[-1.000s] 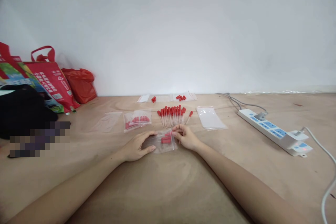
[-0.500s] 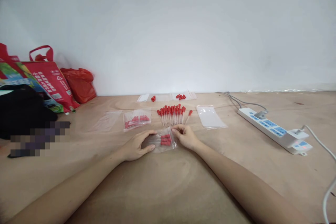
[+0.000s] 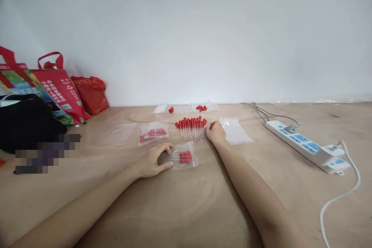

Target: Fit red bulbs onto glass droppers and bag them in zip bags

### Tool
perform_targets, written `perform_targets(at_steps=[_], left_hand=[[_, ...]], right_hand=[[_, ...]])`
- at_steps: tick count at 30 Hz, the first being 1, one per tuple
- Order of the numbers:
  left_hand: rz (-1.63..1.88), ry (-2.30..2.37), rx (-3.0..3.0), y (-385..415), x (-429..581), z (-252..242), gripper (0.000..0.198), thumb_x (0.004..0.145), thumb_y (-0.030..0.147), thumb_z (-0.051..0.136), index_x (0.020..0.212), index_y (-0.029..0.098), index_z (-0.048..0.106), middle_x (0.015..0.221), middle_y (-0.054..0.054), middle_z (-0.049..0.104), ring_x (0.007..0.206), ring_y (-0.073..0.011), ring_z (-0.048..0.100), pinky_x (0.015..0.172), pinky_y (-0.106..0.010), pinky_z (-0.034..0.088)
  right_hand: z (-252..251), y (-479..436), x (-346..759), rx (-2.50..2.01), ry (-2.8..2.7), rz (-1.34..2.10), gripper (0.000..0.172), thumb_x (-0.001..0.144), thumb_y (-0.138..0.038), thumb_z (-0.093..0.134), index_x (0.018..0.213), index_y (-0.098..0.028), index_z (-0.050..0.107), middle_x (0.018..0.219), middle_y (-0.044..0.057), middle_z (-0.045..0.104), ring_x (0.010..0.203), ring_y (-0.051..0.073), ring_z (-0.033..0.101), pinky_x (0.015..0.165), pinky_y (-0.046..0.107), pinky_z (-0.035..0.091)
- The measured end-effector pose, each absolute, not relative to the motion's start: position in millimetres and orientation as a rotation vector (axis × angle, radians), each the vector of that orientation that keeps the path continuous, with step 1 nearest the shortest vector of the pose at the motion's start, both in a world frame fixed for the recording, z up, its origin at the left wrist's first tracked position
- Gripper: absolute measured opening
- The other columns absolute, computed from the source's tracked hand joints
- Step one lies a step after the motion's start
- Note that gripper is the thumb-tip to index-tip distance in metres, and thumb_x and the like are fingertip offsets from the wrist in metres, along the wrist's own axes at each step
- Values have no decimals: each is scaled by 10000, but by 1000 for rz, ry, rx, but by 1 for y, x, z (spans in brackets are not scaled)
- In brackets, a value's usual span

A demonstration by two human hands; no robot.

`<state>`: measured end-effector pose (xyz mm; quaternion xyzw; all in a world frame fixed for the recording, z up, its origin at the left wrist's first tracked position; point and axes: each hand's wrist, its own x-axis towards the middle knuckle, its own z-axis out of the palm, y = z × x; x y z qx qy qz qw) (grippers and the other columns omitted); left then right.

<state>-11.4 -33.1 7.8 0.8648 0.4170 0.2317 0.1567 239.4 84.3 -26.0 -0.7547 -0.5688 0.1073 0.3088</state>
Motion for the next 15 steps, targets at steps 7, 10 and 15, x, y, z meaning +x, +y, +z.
perform_targets(at_steps=[7,10,15], left_hand=[[664,1177,2464,-31,-13,6,195,721,322,554,764,190,417,1024,-67,565,962,-207,527,779,-306,399],[683,1145,2459,-30,-12,6,197,731,333,545,725,189,411,987,-67,578,1003,-216,512,773,-299,399],[674,1163,2438,-33,-12,7,156,755,325,519,767,192,439,1023,-68,574,1014,-212,513,790,-308,403]], right_hand=[[-31,84,240,-1908,-1458,368,323,711,-239,485,1014,-130,510,963,157,589,934,273,536,749,350,388],[-33,82,243,-1829,-1445,405,315,717,-231,464,1007,-124,526,942,142,600,922,270,538,755,351,389],[-38,75,244,-1611,-1373,481,289,767,-241,361,966,-137,545,880,84,612,839,198,557,719,287,412]])
